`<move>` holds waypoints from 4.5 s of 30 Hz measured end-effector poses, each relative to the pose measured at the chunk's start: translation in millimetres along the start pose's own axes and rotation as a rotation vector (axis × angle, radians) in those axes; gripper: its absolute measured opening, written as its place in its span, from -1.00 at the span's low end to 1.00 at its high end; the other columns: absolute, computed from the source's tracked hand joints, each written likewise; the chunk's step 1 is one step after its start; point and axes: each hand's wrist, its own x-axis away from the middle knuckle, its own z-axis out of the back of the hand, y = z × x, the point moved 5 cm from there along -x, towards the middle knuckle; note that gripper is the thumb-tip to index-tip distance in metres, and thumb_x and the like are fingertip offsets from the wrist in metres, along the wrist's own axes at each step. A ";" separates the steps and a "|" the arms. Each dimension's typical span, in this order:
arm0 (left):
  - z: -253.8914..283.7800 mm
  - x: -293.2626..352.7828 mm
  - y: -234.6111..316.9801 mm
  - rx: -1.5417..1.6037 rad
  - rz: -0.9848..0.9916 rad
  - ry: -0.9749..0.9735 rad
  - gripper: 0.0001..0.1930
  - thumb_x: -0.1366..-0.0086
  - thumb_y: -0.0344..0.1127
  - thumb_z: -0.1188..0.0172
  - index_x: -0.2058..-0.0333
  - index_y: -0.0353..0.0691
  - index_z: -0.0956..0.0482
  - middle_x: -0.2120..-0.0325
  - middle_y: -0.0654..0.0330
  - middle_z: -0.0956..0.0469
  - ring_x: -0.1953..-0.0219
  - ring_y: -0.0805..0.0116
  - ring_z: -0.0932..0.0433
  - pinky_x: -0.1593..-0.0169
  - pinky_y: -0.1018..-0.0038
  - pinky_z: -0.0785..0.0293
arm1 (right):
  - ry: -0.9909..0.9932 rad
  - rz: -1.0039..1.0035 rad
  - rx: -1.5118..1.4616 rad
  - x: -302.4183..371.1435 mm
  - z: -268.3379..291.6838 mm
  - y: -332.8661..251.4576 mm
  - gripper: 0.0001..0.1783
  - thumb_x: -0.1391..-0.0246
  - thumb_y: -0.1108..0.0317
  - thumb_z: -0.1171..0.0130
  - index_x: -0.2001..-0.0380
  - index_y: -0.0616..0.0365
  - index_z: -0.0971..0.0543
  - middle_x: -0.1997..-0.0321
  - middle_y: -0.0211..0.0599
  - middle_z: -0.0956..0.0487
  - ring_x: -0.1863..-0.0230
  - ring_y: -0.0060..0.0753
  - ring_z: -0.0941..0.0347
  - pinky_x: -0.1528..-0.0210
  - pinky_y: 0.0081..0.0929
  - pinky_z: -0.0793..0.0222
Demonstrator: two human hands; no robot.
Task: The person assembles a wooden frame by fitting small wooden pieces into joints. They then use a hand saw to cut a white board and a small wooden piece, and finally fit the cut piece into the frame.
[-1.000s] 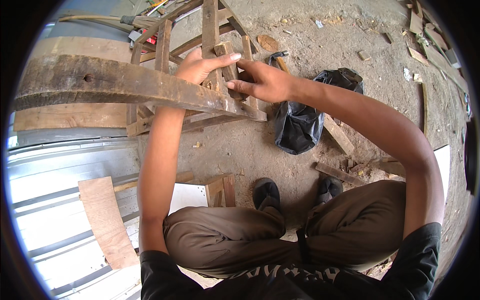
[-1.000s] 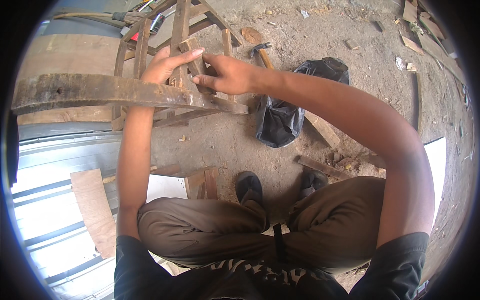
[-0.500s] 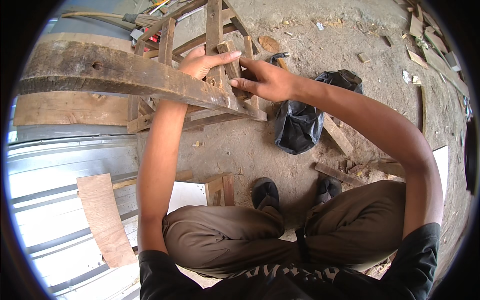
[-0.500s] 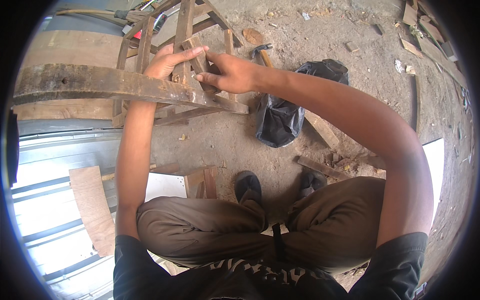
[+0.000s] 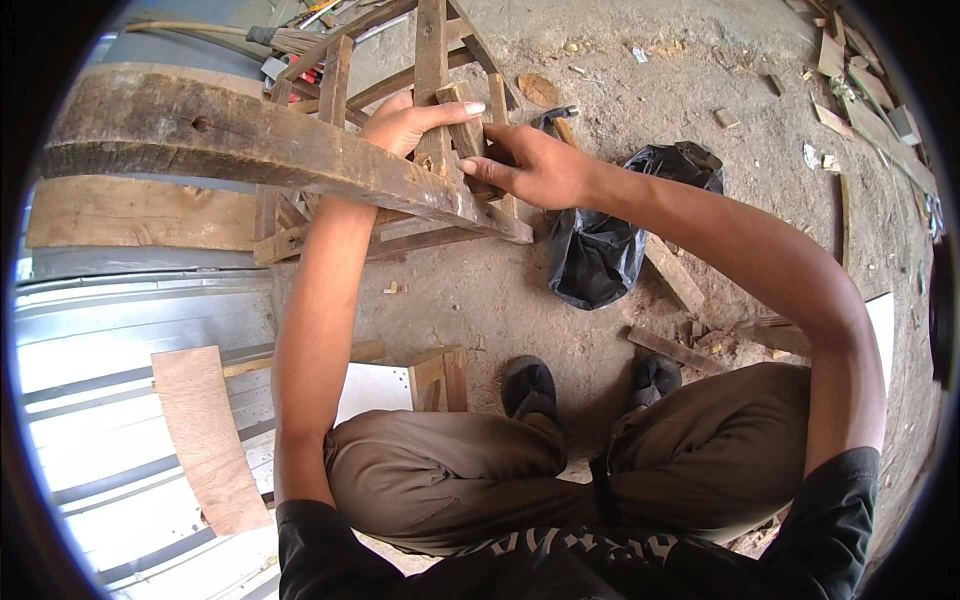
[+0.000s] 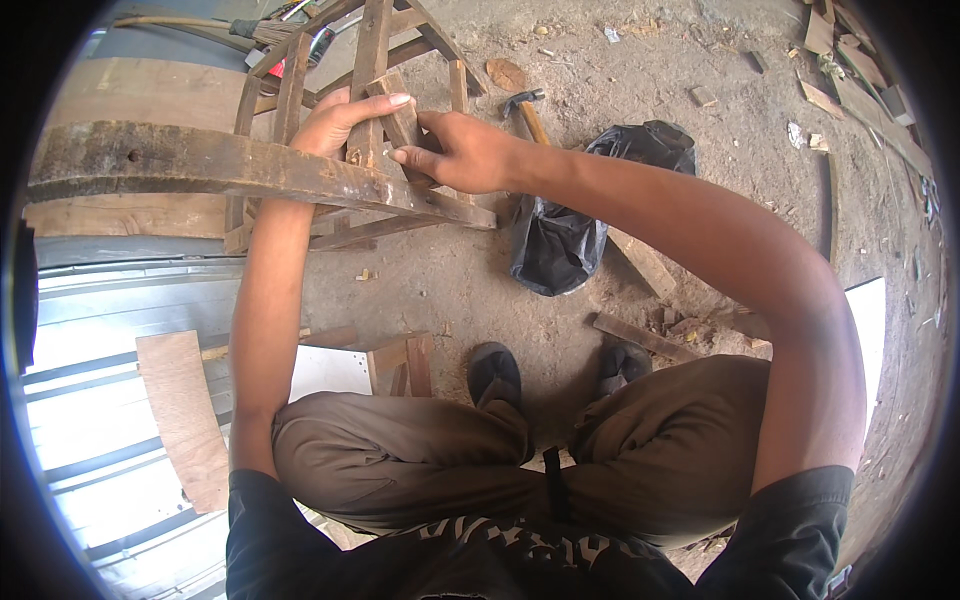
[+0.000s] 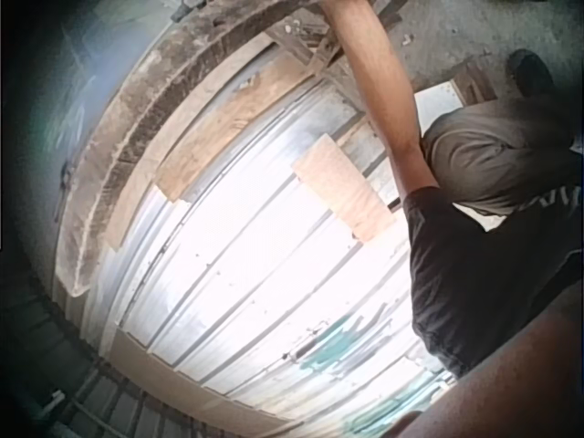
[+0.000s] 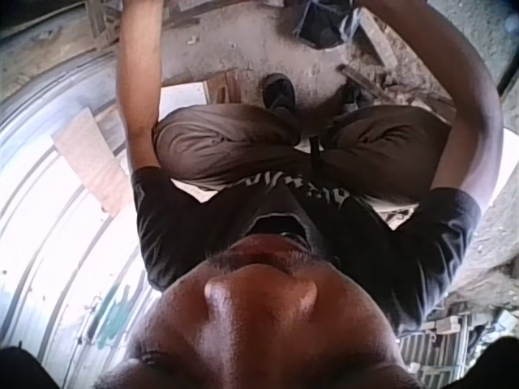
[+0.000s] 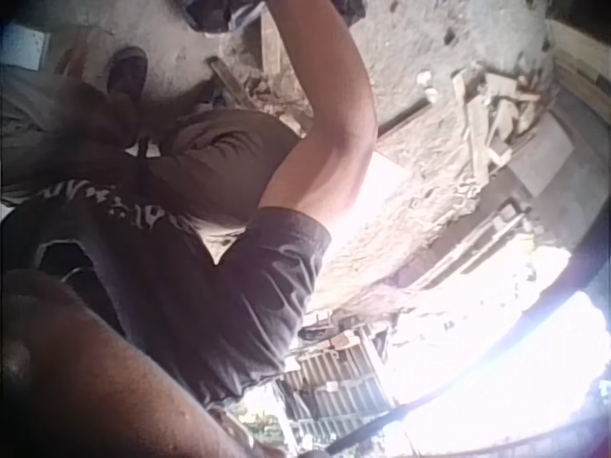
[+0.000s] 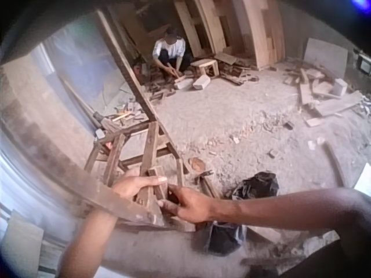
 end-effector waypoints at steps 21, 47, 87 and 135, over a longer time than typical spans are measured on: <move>-3.9 0.8 1.9 -0.054 -0.004 0.016 -0.66 -0.14 -0.18 -0.37 0.19 -0.24 -0.58 0.32 0.24 -0.60 0.26 0.44 -0.58 0.17 0.51 -0.49 | -0.088 0.135 -0.131 2.5 -14.7 24.2 0.17 -0.13 0.05 -0.30 -0.41 0.43 0.26 -0.40 0.27 -0.13 -0.41 -0.03 -0.12 -0.42 -0.23 -0.05; 1.0 -1.1 4.9 -0.358 -0.074 0.086 -0.65 -0.15 -0.10 -0.31 0.20 -0.24 -0.56 0.30 0.27 -0.51 0.17 0.46 -0.43 0.06 0.44 -0.34 | 0.268 -0.160 0.205 4.9 -40.7 -17.1 0.41 0.26 0.08 -0.57 -0.27 0.73 0.22 0.09 0.33 -0.51 0.00 0.20 -0.50 -0.04 -0.19 -0.46; 6.6 -8.8 -8.1 -0.289 -0.098 0.144 -0.70 -0.07 -0.20 -0.40 0.32 -0.30 -0.63 0.56 0.26 -0.55 0.50 0.49 -0.49 0.36 0.47 -0.41 | 0.239 -0.026 0.197 -1.1 -47.1 11.3 0.45 0.15 0.11 -0.53 -0.27 0.71 0.42 0.12 0.26 -0.51 0.00 0.13 -0.48 -0.06 -0.26 -0.42; 2.6 -11.5 -9.4 -0.308 -0.036 0.042 -0.62 -0.18 -0.20 -0.30 0.08 -0.31 -0.60 0.23 0.18 -0.68 0.18 0.45 -0.60 0.19 0.49 -0.50 | -0.013 0.125 -0.057 1.9 -8.6 31.6 -0.32 -0.16 0.16 -0.25 -0.18 0.44 -0.33 -0.08 0.18 -0.54 -0.12 -0.13 -0.47 -0.18 -0.24 -0.35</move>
